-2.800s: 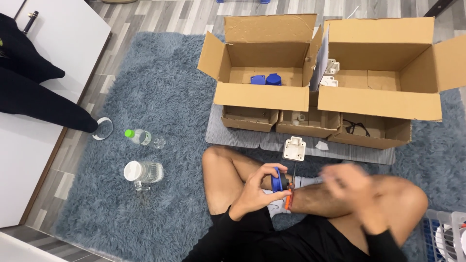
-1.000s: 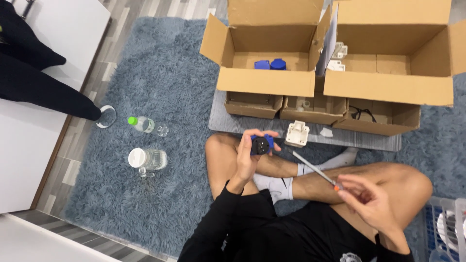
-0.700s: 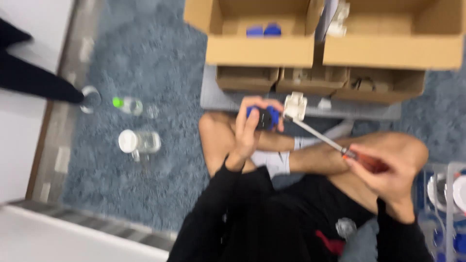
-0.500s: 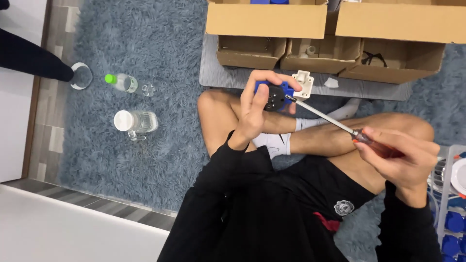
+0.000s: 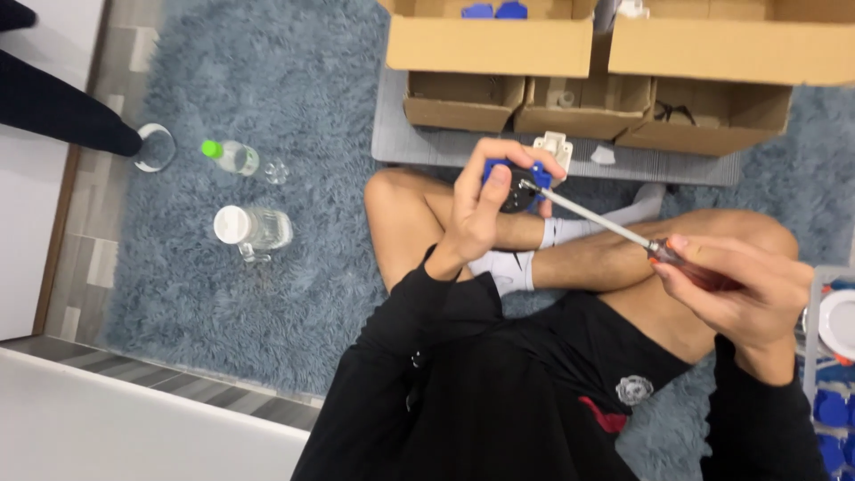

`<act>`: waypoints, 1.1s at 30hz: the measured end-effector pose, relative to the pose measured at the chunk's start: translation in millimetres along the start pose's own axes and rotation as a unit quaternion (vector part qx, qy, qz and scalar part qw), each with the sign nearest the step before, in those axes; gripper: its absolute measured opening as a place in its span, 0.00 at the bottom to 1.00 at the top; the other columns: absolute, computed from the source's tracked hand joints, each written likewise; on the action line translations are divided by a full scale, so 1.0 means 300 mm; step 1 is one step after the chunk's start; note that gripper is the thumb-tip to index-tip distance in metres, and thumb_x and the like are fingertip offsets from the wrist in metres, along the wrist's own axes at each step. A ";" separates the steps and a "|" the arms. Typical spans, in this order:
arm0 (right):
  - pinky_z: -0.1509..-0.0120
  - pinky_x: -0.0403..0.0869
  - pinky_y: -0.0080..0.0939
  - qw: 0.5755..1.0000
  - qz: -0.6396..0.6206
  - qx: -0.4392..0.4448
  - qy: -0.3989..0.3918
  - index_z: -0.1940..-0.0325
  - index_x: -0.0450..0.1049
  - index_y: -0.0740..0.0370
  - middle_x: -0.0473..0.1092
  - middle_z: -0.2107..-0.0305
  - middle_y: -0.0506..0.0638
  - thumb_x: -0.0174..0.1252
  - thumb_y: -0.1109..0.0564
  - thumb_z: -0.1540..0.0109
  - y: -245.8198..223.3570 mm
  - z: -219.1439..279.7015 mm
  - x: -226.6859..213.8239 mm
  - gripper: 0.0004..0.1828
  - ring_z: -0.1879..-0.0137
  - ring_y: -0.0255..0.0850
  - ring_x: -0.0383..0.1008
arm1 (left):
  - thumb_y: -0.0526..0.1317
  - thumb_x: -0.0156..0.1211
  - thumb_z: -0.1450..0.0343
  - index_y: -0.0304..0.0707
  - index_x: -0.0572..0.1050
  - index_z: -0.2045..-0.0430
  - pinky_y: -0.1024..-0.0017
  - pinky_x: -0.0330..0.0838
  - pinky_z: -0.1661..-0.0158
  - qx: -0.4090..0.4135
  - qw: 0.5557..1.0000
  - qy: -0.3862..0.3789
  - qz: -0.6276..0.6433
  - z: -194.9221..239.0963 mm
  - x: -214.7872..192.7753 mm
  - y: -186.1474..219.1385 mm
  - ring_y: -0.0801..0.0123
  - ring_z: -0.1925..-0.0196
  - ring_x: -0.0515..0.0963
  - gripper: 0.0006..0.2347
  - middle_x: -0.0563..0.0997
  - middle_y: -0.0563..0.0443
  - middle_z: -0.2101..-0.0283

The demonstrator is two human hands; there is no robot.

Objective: Disassembling electrical circuit breakers using a manual screwdriver while sitting on the floor.

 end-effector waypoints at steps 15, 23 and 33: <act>0.63 0.75 0.34 0.997 0.073 -0.033 -0.002 0.53 0.84 0.80 0.82 0.55 0.63 0.77 0.74 0.43 -0.051 -0.019 -0.019 0.15 0.64 0.41 0.79 | 0.42 0.41 0.12 0.39 0.66 0.46 0.67 0.82 0.57 -0.032 0.999 -0.014 -0.011 0.014 -0.016 0.004 0.60 0.64 0.82 0.08 0.81 0.37 0.48; 0.49 0.80 0.41 0.988 0.114 -0.107 -0.006 0.57 0.86 0.71 0.84 0.55 0.57 0.79 0.69 0.44 -0.034 -0.029 0.001 0.12 0.55 0.46 0.84 | 0.41 0.42 0.13 0.37 0.68 0.52 0.75 0.76 0.66 -0.082 0.996 -0.010 -0.044 0.016 -0.063 -0.006 0.67 0.69 0.78 0.08 0.84 0.38 0.54; 0.53 0.79 0.40 0.970 0.200 -0.135 -0.022 0.55 0.88 0.69 0.85 0.56 0.49 0.79 0.65 0.41 -0.029 -0.053 0.033 0.11 0.58 0.41 0.83 | 0.39 0.37 0.13 0.35 0.68 0.53 0.76 0.72 0.73 -0.111 0.993 0.019 -0.041 0.026 -0.102 -0.042 0.69 0.76 0.74 0.09 0.84 0.37 0.57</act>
Point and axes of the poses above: each hand's wrist, its own z-axis away from the middle knuckle, its own x-axis out of the palm, y = z × x, the point moved 1 cm from there along -z, towards the middle knuckle
